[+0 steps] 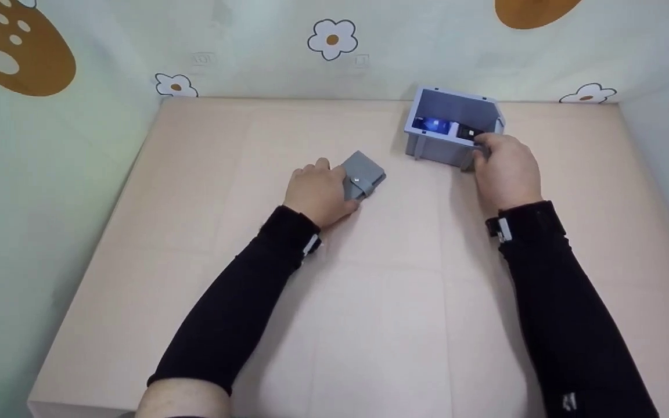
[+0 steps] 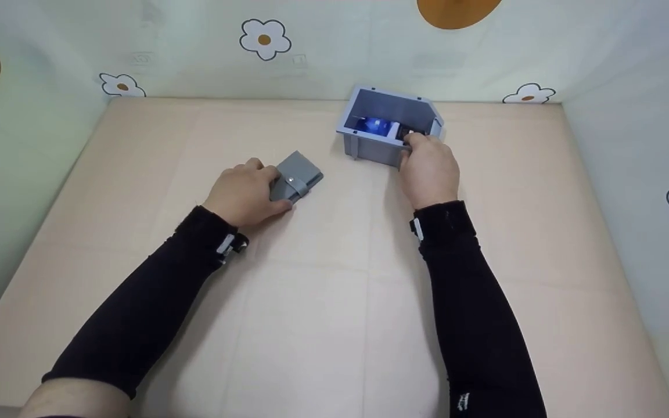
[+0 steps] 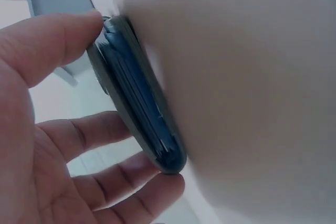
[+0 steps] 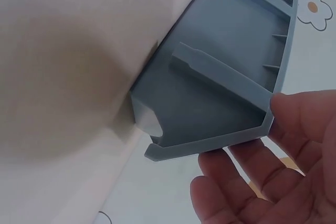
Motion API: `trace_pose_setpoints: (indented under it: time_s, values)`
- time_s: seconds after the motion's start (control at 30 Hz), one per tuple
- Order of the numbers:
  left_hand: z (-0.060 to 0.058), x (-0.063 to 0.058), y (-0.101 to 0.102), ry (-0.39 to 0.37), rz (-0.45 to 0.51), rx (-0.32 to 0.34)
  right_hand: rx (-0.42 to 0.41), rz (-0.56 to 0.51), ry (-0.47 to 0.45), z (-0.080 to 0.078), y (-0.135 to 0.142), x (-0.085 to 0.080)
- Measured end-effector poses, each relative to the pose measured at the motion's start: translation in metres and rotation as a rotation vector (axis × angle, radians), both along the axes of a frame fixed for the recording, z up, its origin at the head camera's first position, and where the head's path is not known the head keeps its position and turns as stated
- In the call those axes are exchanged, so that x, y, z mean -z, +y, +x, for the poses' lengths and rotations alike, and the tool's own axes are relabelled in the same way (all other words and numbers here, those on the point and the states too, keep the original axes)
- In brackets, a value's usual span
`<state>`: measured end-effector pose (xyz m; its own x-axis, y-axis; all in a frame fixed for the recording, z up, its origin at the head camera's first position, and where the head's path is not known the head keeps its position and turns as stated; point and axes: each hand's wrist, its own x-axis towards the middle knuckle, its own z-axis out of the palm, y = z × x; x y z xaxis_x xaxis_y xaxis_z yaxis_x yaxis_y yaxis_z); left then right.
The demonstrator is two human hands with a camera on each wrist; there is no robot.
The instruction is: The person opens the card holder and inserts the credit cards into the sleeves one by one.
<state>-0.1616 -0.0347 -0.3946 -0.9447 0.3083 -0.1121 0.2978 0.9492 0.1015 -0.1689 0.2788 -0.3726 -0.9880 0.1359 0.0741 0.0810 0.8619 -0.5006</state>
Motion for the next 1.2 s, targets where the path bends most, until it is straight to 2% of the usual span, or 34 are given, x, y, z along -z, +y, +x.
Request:
trace_pose_setpoints:
  time_s: [0.23,0.43,0.6,0.87,1.2]
  values:
    - [0.03,-0.001,0.012,-0.012,0.021,0.051,0.004,0.001,0.025,-0.003,-0.001,0.004]
    - [0.045,-0.002,0.019,-0.005,0.043,0.093,-0.002,0.016,0.031,-0.004,-0.001,0.006]
    - [0.047,0.0,0.021,0.015,0.075,0.097,-0.003,0.043,0.026,0.0,-0.003,0.002]
    - [0.045,0.001,0.02,0.001,0.09,0.08,-0.037,0.087,0.018,0.007,-0.014,-0.004]
    - [0.046,0.001,0.02,-0.005,0.138,0.106,-0.07,0.064,0.008,0.014,-0.027,-0.004]
